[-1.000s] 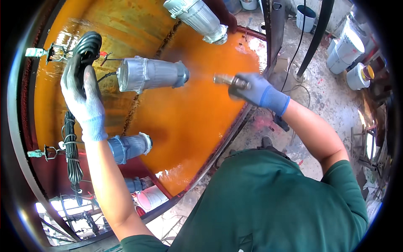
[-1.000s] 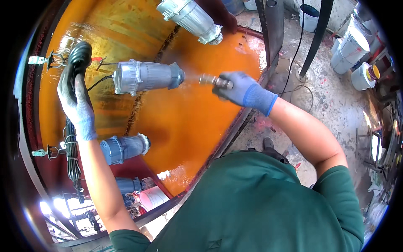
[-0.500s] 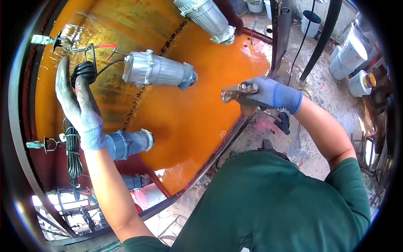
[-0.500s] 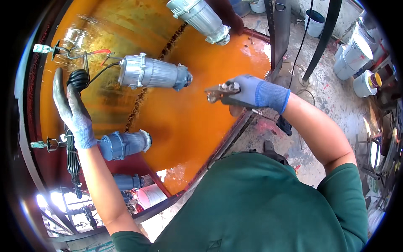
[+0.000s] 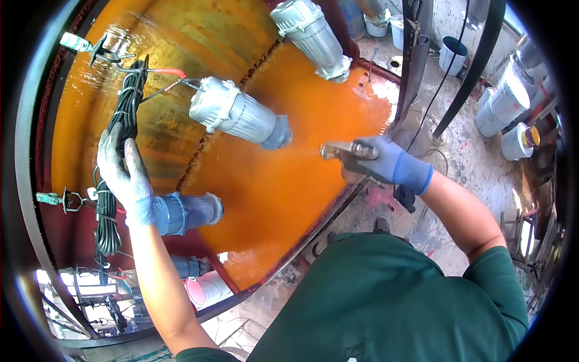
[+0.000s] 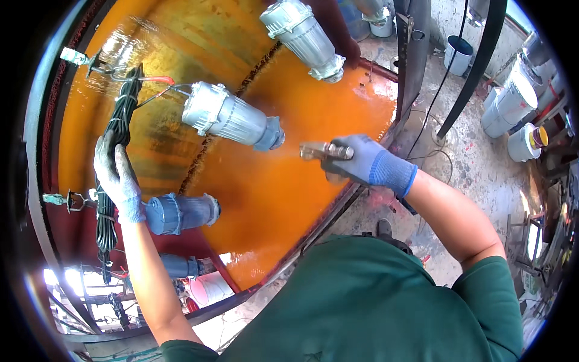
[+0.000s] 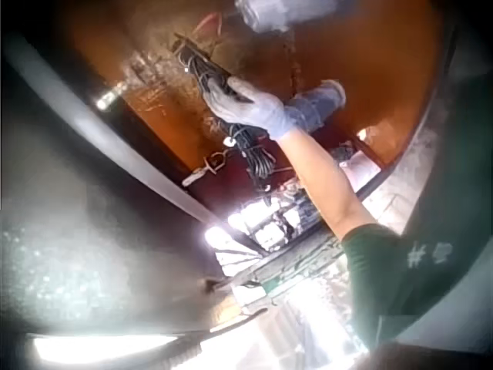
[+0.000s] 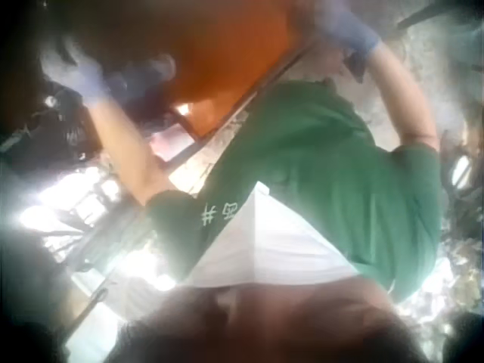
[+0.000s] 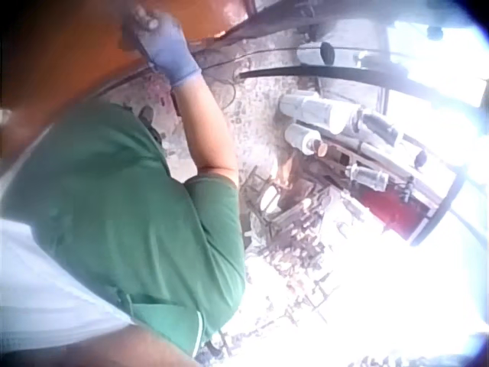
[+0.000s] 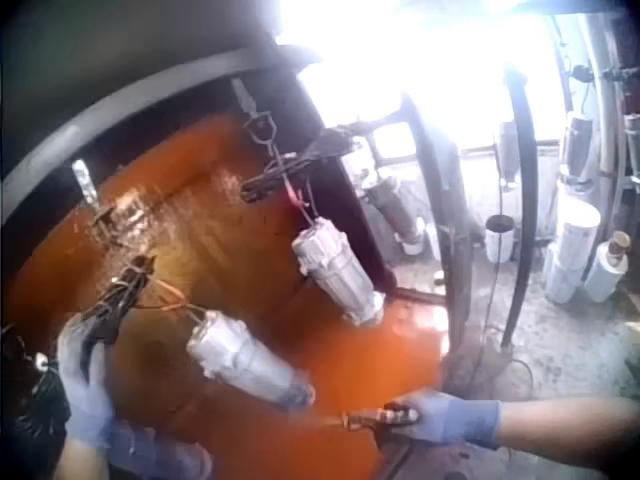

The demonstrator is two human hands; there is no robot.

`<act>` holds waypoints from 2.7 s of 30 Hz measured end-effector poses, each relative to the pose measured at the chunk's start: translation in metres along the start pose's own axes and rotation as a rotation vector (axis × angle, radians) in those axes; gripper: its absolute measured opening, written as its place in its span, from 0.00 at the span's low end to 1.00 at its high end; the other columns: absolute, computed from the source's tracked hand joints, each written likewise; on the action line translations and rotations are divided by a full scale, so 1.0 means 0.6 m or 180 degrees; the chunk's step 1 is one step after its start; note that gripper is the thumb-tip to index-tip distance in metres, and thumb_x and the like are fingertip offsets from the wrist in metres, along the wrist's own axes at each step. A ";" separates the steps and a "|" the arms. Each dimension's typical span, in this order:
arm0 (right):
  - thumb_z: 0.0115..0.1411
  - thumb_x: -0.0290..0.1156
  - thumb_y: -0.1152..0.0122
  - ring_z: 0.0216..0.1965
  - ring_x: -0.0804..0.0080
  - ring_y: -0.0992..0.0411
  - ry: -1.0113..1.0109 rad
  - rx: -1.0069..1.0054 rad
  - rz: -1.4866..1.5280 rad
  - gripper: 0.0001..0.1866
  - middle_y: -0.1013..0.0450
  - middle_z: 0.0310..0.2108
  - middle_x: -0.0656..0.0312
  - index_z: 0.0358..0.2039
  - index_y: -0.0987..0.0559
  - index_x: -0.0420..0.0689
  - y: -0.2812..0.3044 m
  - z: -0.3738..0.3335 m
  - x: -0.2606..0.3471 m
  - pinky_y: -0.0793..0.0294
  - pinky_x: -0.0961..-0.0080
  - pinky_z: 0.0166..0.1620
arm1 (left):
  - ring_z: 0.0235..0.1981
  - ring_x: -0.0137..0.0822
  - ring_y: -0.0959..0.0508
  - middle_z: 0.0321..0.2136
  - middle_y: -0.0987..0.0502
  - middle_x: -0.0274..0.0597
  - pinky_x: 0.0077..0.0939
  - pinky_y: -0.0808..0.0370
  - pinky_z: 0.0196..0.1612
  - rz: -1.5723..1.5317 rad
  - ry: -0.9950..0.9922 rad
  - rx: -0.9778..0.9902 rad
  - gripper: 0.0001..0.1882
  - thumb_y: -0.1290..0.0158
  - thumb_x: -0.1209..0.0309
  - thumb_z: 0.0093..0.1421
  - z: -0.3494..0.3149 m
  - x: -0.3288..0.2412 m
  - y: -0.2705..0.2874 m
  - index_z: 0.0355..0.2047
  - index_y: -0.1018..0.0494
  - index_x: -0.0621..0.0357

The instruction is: The person operates a control panel and spray paints hanging metal components using a spray gun while holding their attached cables by hand.

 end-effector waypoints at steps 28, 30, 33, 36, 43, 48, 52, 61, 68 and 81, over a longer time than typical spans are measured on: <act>0.61 0.33 0.32 0.34 0.62 0.18 0.0319 0.0228 0.0681 0.09 0.20 0.29 0.54 0.35 0.21 0.41 -0.069 -0.041 0.010 0.21 0.66 0.40 | 0.65 0.54 0.30 0.63 0.28 0.56 0.46 0.36 0.68 -0.0391 -0.0226 0.0590 0.25 0.49 0.59 0.71 0.253 -0.120 -0.215 0.64 0.28 0.57; 0.61 0.33 0.32 0.35 0.60 0.18 -0.0039 -0.0167 0.1045 0.10 0.20 0.30 0.53 0.36 0.21 0.41 -0.059 -0.028 -0.022 0.21 0.66 0.41 | 0.63 0.43 0.26 0.63 0.26 0.51 0.35 0.30 0.66 -0.1520 0.0077 0.0791 0.27 0.48 0.57 0.73 0.249 -0.082 -0.245 0.66 0.28 0.59; 0.60 0.36 0.32 0.36 0.57 0.18 -0.0183 -0.0294 0.1113 0.11 0.20 0.31 0.51 0.36 0.20 0.42 -0.052 -0.028 -0.033 0.21 0.65 0.42 | 0.62 0.38 0.25 0.63 0.26 0.48 0.30 0.27 0.64 -0.1995 0.0385 0.0880 0.24 0.54 0.59 0.76 0.234 -0.068 -0.252 0.65 0.28 0.60; 0.60 0.41 0.31 0.38 0.48 0.19 -0.0136 0.0598 0.0210 0.14 0.20 0.32 0.47 0.37 0.20 0.44 -0.093 -0.023 -0.001 0.21 0.58 0.43 | 0.58 0.46 0.23 0.58 0.24 0.54 0.38 0.25 0.61 -0.1592 -0.0178 0.0656 0.23 0.57 0.60 0.77 0.207 -0.077 -0.221 0.61 0.26 0.62; 0.62 0.46 0.33 0.37 0.44 0.21 0.0106 0.0458 -0.0143 0.17 0.21 0.31 0.49 0.37 0.22 0.45 -0.087 -0.007 -0.007 0.22 0.52 0.42 | 0.56 0.39 0.23 0.56 0.22 0.49 0.33 0.29 0.62 -0.1773 0.0246 0.0542 0.23 0.59 0.61 0.78 0.161 -0.063 -0.187 0.59 0.26 0.68; 0.62 0.46 0.35 0.40 0.45 0.20 -0.0139 -0.0538 0.0150 0.17 0.20 0.34 0.46 0.38 0.20 0.45 -0.033 0.019 -0.022 0.22 0.52 0.45 | 0.56 0.35 0.24 0.56 0.24 0.49 0.30 0.29 0.62 -0.2199 0.0830 0.0617 0.23 0.59 0.64 0.78 0.116 -0.054 -0.138 0.61 0.29 0.70; 0.62 0.47 0.35 0.40 0.46 0.20 0.0508 -0.0094 -0.0003 0.17 0.20 0.33 0.48 0.38 0.21 0.46 -0.058 0.016 -0.007 0.22 0.53 0.45 | 0.60 0.38 0.26 0.60 0.25 0.50 0.33 0.32 0.66 -0.2125 0.0927 0.0608 0.21 0.60 0.67 0.78 0.079 -0.007 -0.104 0.62 0.29 0.69; 0.63 0.47 0.35 0.37 0.50 0.19 0.0105 -0.0086 -0.0335 0.15 0.20 0.29 0.52 0.37 0.20 0.48 -0.017 0.024 -0.022 0.21 0.56 0.45 | 0.52 0.38 0.22 0.52 0.20 0.50 0.32 0.28 0.60 -0.1056 0.1145 0.0274 0.18 0.53 0.68 0.75 0.026 0.093 -0.020 0.55 0.24 0.70; 0.64 0.43 0.35 0.35 0.60 0.17 -0.0162 -0.0947 0.0647 0.15 0.18 0.30 0.55 0.39 0.20 0.43 0.081 0.012 -0.081 0.20 0.64 0.42 | 0.65 0.45 0.31 0.66 0.34 0.55 0.38 0.36 0.69 -0.0761 0.1061 0.0105 0.25 0.55 0.63 0.77 0.040 0.044 -0.022 0.68 0.35 0.65; 0.61 0.42 0.32 0.36 0.57 0.17 -0.0126 -0.0613 0.0454 0.15 0.18 0.31 0.52 0.39 0.19 0.44 0.051 -0.052 -0.104 0.21 0.64 0.42 | 0.43 0.32 0.18 0.47 0.18 0.45 0.27 0.22 0.50 -0.1591 0.1403 0.0330 0.22 0.56 0.61 0.76 0.081 -0.005 -0.090 0.56 0.23 0.66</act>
Point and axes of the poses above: each hand's wrist, its own z-axis towards the middle knuckle, its own y-axis out of the back of the hand, x = y × z, the point moved 9 cm from there along z, towards the middle knuckle
